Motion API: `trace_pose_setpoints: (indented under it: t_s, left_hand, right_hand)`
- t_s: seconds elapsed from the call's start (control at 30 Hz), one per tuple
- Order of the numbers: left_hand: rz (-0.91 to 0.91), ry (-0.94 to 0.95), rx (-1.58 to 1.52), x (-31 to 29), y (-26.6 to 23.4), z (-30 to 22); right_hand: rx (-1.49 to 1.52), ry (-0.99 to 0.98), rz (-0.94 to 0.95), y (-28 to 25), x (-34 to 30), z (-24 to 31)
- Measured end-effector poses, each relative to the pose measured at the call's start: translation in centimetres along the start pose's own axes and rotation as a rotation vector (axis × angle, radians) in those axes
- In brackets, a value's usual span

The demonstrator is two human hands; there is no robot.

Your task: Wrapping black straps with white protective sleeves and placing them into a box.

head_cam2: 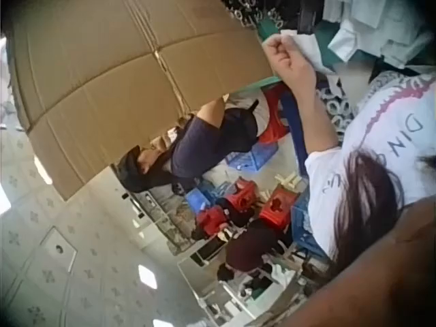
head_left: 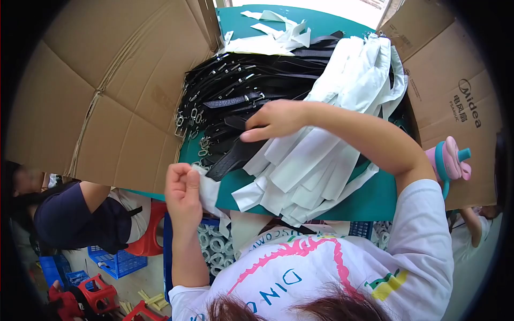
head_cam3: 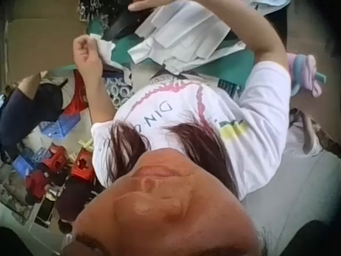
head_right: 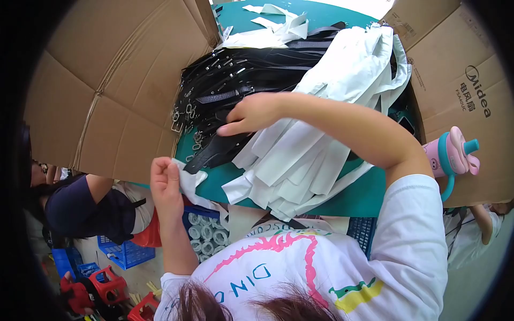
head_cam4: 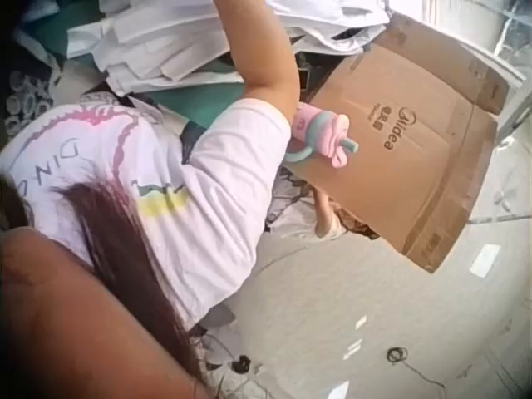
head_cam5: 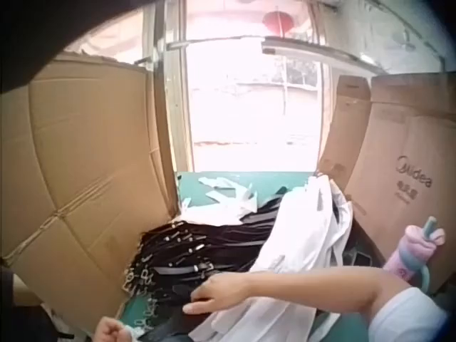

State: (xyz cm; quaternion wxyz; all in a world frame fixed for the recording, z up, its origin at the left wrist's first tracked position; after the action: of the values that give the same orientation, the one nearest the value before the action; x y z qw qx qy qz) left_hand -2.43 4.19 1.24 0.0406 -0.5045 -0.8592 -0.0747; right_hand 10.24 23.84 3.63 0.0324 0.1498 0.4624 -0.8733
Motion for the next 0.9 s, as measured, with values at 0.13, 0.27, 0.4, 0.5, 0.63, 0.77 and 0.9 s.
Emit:
trace_pose_setpoints:
  t_s: [0.13,0.27,0.4,0.5,0.63,0.77,0.9]
  left_hand:
    - [-0.095,0.002,-0.048,-0.1,-2.2,-1.1]
    - [-0.092,-0.059,0.004,0.0,-0.4,-1.9]
    - [-0.004,-0.008,-0.061,0.8,1.7,-3.4]
    - [0.030,-0.010,-0.110,1.1,2.7,-3.8]
    - [0.046,-0.013,-0.104,1.0,2.1,-3.3]
    - [0.046,0.001,-0.055,1.3,2.5,-2.5]
    - [0.042,-0.026,-0.089,1.3,2.9,-2.0]
  right_hand:
    - [0.081,-0.060,0.026,-2.7,-1.6,-3.2]
    - [-0.036,-0.276,-0.024,-7.4,-3.1,3.4]
    - [-0.321,-0.251,-0.032,-10.3,-3.6,10.1]
    - [-0.457,-0.193,-0.039,-10.5,-4.2,12.0]
    - [-0.505,-0.184,-0.045,-11.0,-5.4,12.0]
    - [-0.413,-0.216,-0.182,-11.6,-6.2,11.6]
    - [-0.410,-0.211,-0.171,-10.0,-6.2,12.1]
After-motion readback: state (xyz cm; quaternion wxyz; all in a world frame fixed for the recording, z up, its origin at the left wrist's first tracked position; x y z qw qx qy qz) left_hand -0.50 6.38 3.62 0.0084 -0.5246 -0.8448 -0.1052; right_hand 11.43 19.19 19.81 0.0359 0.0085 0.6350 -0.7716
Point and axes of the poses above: each hand's wrist, its own x-axis towards the middle knuckle, its own y-axis out of the palm, z = x × y, the point moved 5 cm from there along x, towards the middle knuckle, and after that the axes turned 6 degrees about -y, right-handed, at the moved point
